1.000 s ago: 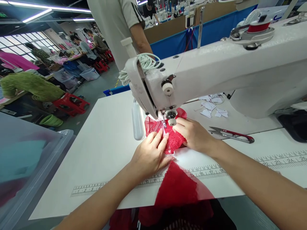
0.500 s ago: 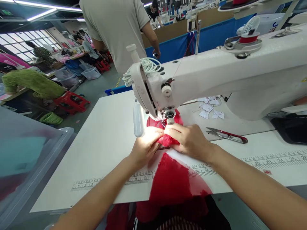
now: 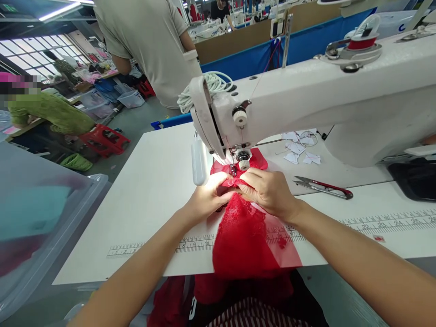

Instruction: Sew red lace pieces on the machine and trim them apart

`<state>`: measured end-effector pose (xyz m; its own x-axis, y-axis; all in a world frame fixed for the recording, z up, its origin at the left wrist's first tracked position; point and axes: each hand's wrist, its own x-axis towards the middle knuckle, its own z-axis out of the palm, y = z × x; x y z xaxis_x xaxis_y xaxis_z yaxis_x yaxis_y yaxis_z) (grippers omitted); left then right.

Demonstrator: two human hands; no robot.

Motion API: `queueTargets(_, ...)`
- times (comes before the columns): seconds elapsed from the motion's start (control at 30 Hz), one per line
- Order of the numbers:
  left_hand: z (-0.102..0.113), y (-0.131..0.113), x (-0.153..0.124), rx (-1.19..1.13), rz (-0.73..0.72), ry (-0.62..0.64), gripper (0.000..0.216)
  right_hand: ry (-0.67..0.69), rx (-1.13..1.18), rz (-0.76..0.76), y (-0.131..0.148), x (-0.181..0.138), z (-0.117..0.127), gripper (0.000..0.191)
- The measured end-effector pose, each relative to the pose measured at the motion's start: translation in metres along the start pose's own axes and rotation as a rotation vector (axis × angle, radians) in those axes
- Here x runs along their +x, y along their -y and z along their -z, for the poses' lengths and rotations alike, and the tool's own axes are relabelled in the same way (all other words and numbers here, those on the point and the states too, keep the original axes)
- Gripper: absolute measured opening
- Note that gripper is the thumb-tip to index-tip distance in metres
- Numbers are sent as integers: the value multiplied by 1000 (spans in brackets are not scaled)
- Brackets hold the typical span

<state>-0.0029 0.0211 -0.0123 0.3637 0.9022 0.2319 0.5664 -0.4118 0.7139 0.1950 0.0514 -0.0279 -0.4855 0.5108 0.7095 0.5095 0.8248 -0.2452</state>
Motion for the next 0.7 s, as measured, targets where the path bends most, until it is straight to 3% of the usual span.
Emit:
queueTargets(0.13,-8,7,1,103,-86,-81,19,22,-35,20,-1,-2,0,23)
queueTargets(0.3,3,7,1,123,-171,30,19,140,-40,123,1,-2,4,17)
queueTargets(0.4,4,6,0,209,-208,73,17,132,-10,111,1,-2,6,15)
queueTargets(0.5,-4,7,-3,389,-226,2,23,162,13,126,1,-2,7,20)
queueTargets(0.63,-12,11,-11,616,-365,-96,23,219,-46,137,0,-3,8,14)
queueTargets(0.7,-13,12,-13,657,-426,-117,26,253,-142,99,-1,-5,8,27)
